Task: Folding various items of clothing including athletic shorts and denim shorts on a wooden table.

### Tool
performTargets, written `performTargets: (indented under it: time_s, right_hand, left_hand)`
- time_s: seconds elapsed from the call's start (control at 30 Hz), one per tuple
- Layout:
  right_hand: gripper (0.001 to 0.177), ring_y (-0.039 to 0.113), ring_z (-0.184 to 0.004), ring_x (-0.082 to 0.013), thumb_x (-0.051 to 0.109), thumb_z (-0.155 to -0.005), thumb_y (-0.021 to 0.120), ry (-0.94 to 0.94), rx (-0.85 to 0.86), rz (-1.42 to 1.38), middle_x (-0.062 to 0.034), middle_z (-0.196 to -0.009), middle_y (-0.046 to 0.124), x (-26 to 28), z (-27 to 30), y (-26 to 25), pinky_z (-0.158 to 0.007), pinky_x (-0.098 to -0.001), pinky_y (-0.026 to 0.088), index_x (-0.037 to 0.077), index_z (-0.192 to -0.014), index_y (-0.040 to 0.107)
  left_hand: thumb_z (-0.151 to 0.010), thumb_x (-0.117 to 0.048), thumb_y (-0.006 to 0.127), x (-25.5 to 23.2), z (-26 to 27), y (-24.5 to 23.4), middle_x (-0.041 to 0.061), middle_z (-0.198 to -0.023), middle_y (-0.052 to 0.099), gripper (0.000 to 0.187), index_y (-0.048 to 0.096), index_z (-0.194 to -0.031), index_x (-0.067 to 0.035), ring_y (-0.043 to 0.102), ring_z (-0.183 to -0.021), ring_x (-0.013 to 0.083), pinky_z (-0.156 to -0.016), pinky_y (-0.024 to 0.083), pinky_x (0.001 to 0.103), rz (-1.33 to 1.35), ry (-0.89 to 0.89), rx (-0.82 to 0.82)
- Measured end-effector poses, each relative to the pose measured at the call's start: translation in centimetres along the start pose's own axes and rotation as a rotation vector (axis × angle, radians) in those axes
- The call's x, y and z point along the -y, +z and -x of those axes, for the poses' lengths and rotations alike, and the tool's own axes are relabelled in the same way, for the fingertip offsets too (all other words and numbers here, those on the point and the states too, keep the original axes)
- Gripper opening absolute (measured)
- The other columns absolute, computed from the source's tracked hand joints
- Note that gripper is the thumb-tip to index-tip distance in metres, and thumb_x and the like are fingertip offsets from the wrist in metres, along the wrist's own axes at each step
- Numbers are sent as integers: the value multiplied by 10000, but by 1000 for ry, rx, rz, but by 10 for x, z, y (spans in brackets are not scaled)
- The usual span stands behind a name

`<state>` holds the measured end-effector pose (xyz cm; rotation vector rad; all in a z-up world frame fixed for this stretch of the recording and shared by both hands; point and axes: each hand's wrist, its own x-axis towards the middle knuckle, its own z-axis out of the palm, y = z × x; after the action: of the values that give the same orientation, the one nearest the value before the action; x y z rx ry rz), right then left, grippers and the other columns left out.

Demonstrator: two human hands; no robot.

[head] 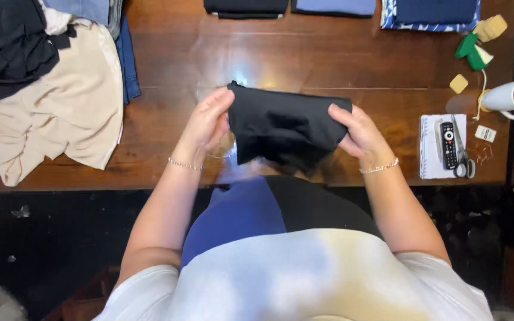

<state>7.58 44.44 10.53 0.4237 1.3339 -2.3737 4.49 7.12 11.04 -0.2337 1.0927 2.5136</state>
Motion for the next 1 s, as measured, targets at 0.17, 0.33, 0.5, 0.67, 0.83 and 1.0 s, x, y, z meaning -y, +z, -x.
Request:
performTargets:
  time_s: [0.17, 0.33, 0.5, 0.67, 0.83, 1.0]
  right_hand:
    - [203, 817, -963, -263, 260, -1096, 676, -132, -75, 25, -182, -1060, 790, 32, 4, 43, -870, -416, 686, 63, -1134, 708]
    - [134, 791, -970, -196, 190, -1105, 674, -287, -98, 201, -107, -1025, 774, 13, 5, 34, -883, -367, 683, 74, -1157, 715]
    - [182, 674, -725, -91, 16, -969, 786, -351, -127, 177, 9, -811, 684, 34, 56, 91, -701, -222, 568, 112, -996, 634]
    - [335, 602, -668, -51, -3, -961, 800, -424, -231, 266, 48, -769, 604, 21, 29, 47, -636, -172, 484, 138, -1017, 502]
    - [531, 681, -786, -68, -33, -937, 805, -417, -238, 378, -17, -947, 687, 35, -14, 59, -771, -186, 599, 145, -1304, 464]
    - [268, 649, -930, -64, 10, -1002, 747, -550, -164, 624, 0, -1026, 712, 49, -9, 74, -860, -205, 508, 150, -1176, 599]
  left_hand:
    - [-1043, -269, 740, -12, -19, 14, 124, -1101, 788, 300, 699, -1266, -72, 801, -891, 210, -741, 700, 388, -110, -12, -80]
    - [-964, -292, 851, -8, -14, 23, 172, -1082, 798, 477, 685, -1305, -4, 819, -905, 239, -733, 703, 382, -183, -76, -80]
    - [-1030, -85, 716, -4, 15, 19, 117, -1119, 780, 251, 710, -1278, -47, 768, -1016, 189, -910, 661, 378, -193, 135, -109]
    - [-959, -66, 796, 8, -10, -11, -35, -815, 670, 199, 618, -1044, -88, 631, -734, 47, -698, 518, 177, -337, 214, -180]
    - [-901, -86, 880, -14, -56, -5, -64, -704, 582, 384, 511, -995, -137, 555, -550, 40, -553, 417, 155, -538, 374, -308]
    - [-1042, -38, 688, -68, -21, 58, -68, -832, 547, 272, 596, -1254, -181, 483, -767, 31, -770, 400, 215, -749, 502, -98]
